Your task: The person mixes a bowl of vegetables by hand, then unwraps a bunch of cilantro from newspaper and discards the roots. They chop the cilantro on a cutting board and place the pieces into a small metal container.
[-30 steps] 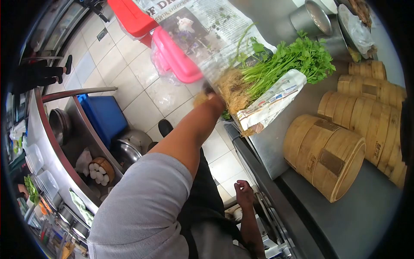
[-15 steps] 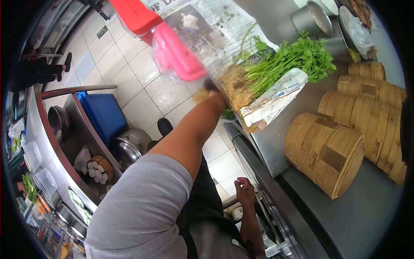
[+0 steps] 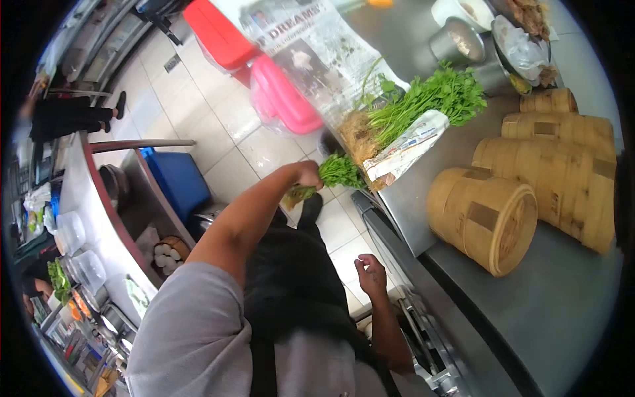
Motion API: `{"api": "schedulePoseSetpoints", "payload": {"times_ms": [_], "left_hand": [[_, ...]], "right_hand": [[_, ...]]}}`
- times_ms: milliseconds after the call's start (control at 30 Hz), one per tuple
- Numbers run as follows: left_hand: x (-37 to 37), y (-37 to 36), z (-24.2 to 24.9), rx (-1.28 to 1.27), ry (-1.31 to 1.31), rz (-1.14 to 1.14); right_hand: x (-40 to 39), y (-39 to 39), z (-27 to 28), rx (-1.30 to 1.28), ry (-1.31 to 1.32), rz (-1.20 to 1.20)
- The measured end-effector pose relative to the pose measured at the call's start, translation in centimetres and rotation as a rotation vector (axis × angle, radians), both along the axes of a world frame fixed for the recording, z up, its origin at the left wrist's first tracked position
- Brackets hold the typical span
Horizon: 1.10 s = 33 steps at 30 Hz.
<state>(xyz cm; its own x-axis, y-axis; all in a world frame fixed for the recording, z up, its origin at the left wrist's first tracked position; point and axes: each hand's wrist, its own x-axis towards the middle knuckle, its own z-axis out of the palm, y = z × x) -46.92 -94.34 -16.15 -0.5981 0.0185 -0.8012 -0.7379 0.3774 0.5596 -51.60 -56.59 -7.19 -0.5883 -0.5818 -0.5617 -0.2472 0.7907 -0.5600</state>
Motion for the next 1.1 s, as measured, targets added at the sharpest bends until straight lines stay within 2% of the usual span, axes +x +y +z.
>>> {"api": "schedulePoseSetpoints", "payload": {"times_ms": [100, 133, 233, 267, 300, 333, 400, 433, 467, 533, 567, 633, 733, 767, 800, 833, 933, 1000, 1033, 1067, 1100], "left_hand": [[6.5, -1.3, 5.9, 0.082, 0.043, 0.227], [8.6, -2.2, 7.8, 0.06, 0.038, 0.219], [13.4, -5.1, 18.1, -0.054, 0.086, 0.355], [15.7, -6.5, 19.0, -0.126, 0.138, 0.422], [16.2, -7.6, 23.8, -0.177, 0.107, 0.457], [18.8, -9.4, 23.4, -0.152, 0.145, 0.545], [21.2, -12.5, 27.7, -0.19, 0.162, 0.598], [22.1, -12.9, 29.9, -0.22, 0.237, 0.763], [23.1, -14.5, 31.6, -0.205, 0.227, 0.779], [27.2, -18.4, 29.2, -0.26, 0.295, 0.852], [27.8, -19.5, 30.3, -0.278, 0.297, 0.904], [30.4, -23.6, 29.6, -0.166, 0.351, 0.862], [31.9, -27.0, 31.3, -0.152, 0.429, 0.914], [32.9, -28.9, 31.1, -0.176, 0.421, 0.885], [33.7, -30.9, 31.1, -0.203, 0.415, 0.855], [34.3, -32.5, 31.5, -0.199, 0.429, 0.841], [34.9, -37.1, 32.9, -0.167, 0.418, 0.892], [34.5, -39.8, 32.9, -0.182, 0.46, 0.868], [34.4, -41.2, 33.3, -0.198, 0.488, 0.85], [33.6, -42.7, 34.4, -0.298, 0.479, 0.735], [32.8, -44.1, 35.4, -0.317, 0.479, 0.743]], "right_hand": [[0.6, -2.8, 0.9, 0.046, -0.092, 0.037], [0.8, -3.5, 0.9, 0.014, -0.091, 0.078], [1.1, -7.3, 3.3, 0.027, -0.118, 0.18], [1.1, -8.1, 3.0, 0.047, -0.158, 0.199], [1.4, -9.2, 3.4, 0.032, -0.153, 0.183], [1.4, -10.6, 3.8, 0.056, -0.151, 0.237], [1.4, -13.1, 4.5, 0.054, -0.137, 0.308], [1.8, -13.8, 4.5, 0.056, -0.125, 0.303], [2.2, -15.0, 4.4, -0.039, -0.097, 0.401], [2.2, -20.5, 6.9, -0.224, -0.101, 0.522], [2.4, -23.4, 8.8, -0.234, -0.085, 0.525], [2.3, -29.6, 12.5, -0.413, 0.016, 0.602], [0.2, -37.6, 19.3, -0.515, 0.158, 0.491], [-0.7, -39.5, 20.2, -0.634, 0.154, 0.393], [-1.7, -41.3, 22.3, -0.605, 0.241, 0.321], [-3.6, -42.2, 22.0, -0.721, 0.346, 0.28], [-8.9, -44.8, 23.8, -0.534, 0.641, 0.188], [-12.2, -45.9, 23.8, -0.583, 0.716, 0.105], [-13.6, -46.5, 23.1, -0.55, 0.763, 0.08], [-15.3, -47.0, 21.8, -0.52, 0.806, 0.056], [-17.8, -46.7, 19.2, -0.362, 0.859, 0.124]]}}
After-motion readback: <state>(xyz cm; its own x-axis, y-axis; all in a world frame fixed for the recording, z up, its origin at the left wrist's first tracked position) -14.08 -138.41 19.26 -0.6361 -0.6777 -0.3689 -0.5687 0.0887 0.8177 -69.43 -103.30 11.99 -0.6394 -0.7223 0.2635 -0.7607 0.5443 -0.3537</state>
